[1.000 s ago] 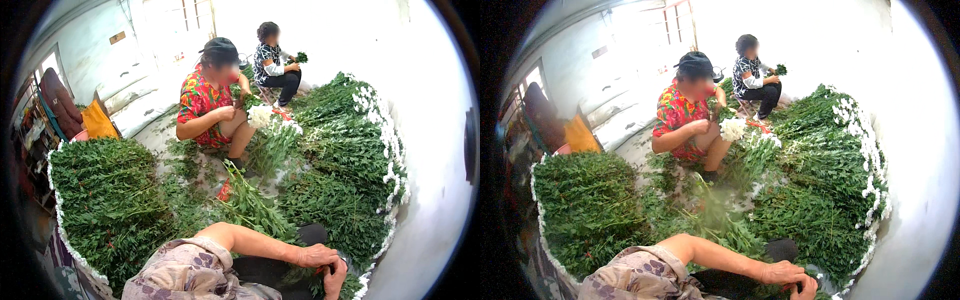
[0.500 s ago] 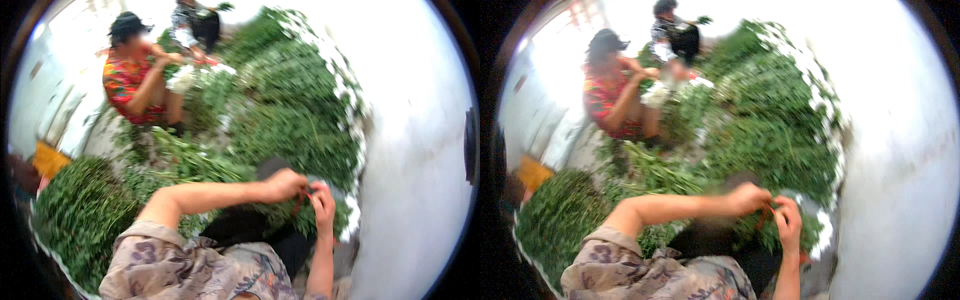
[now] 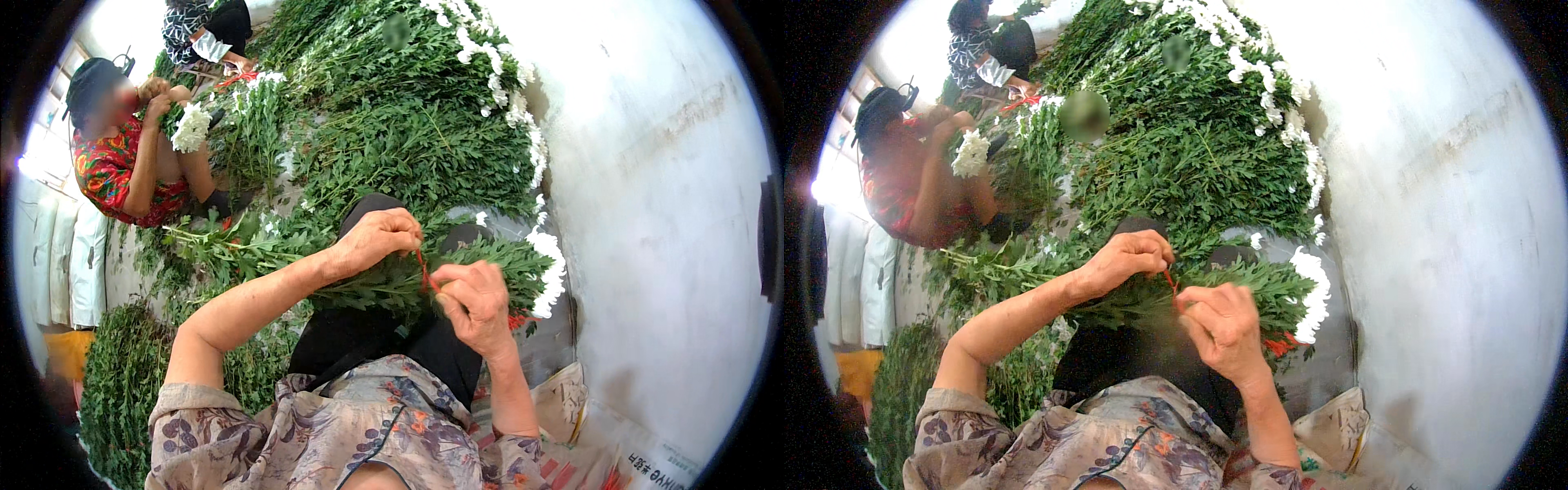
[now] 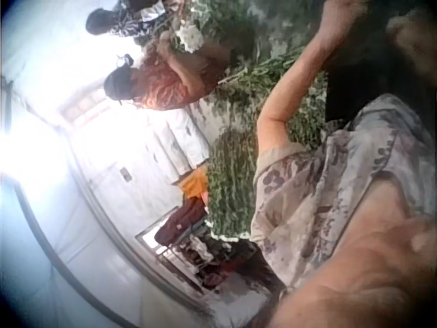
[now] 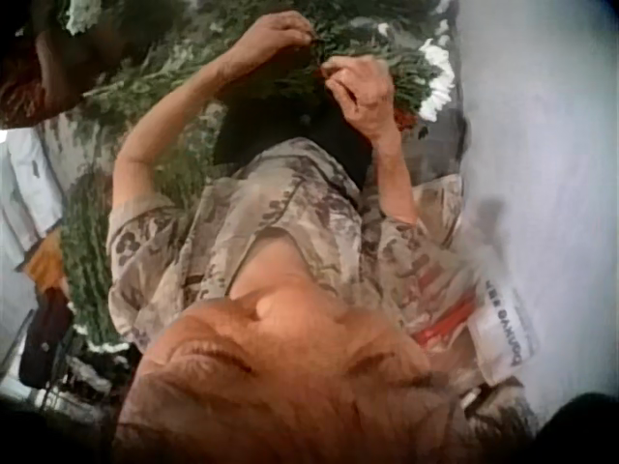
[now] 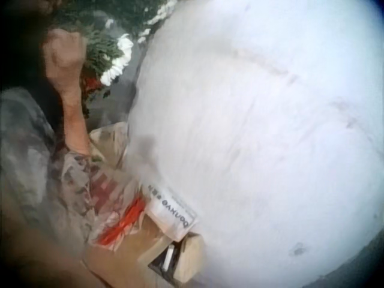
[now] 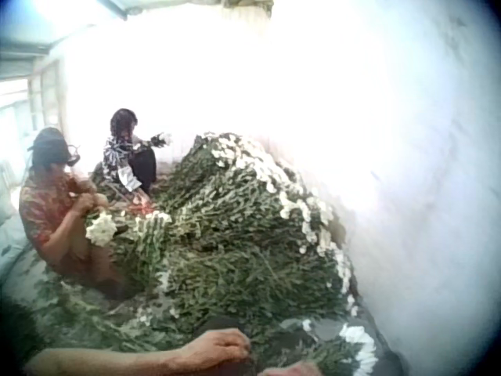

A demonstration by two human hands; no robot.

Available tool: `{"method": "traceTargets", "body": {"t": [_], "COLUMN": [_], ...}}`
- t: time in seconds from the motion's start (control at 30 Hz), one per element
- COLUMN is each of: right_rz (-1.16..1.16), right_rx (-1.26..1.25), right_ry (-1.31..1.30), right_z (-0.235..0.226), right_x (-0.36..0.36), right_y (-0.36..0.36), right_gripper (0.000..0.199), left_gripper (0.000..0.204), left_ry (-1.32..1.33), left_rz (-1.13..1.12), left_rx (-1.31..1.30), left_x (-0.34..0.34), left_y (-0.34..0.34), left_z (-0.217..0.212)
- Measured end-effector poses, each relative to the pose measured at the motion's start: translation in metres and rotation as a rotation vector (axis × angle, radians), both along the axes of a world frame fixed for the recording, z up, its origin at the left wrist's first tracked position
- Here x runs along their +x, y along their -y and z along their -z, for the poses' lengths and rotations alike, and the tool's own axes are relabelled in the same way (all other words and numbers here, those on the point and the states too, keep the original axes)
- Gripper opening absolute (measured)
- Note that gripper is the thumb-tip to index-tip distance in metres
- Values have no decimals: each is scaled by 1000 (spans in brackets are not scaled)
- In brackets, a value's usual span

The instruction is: The person gathers several white flowers from a pile, aligns their stems by hand, and secures the bunch with a red tie.

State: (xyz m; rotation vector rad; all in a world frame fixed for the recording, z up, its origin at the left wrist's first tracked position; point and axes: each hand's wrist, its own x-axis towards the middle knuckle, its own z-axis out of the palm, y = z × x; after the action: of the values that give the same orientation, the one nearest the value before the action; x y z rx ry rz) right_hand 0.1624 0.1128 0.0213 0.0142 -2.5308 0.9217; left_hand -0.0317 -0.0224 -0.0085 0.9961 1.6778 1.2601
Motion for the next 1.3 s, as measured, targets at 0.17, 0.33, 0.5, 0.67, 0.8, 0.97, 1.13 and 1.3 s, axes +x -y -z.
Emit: {"method": "traceTargets", "body": {"t": [0.17,0.33,0.5,0.67,0.8,0.97,1.13,1.3], "right_rz": [-45,21,171,78,125,77,228,231], "right_rx": [-84,-192,-466,-370,-197,-375,-580,-298], "right_ry": [-25,122,38,-107,115,171,126,2], "right_z": [25,27,11,17,19,26,21,44], "right_x": [-6,7,3,-23,-17,-10,-18,-23], "right_y": [24,12,-5,-1,0,-11,-3,-1], "right_gripper": [11,8,11,10,13,16,23,30], "left_gripper": [24,26,19,10,3,7,9,9], "left_ry": [808,625,116,-109,179,451,480,475], "left_rz": [-63,-69,298,186,105,58,108,136], "left_rx": [80,45,-28,49,65,52,10,37], "left_x": [20,18,9,26,17,9,3,6], "left_y": [-16,-19,-12,-13,1,-3,-3,-9], "left_z": [12,26,2,-1,12,10,11,12]}}
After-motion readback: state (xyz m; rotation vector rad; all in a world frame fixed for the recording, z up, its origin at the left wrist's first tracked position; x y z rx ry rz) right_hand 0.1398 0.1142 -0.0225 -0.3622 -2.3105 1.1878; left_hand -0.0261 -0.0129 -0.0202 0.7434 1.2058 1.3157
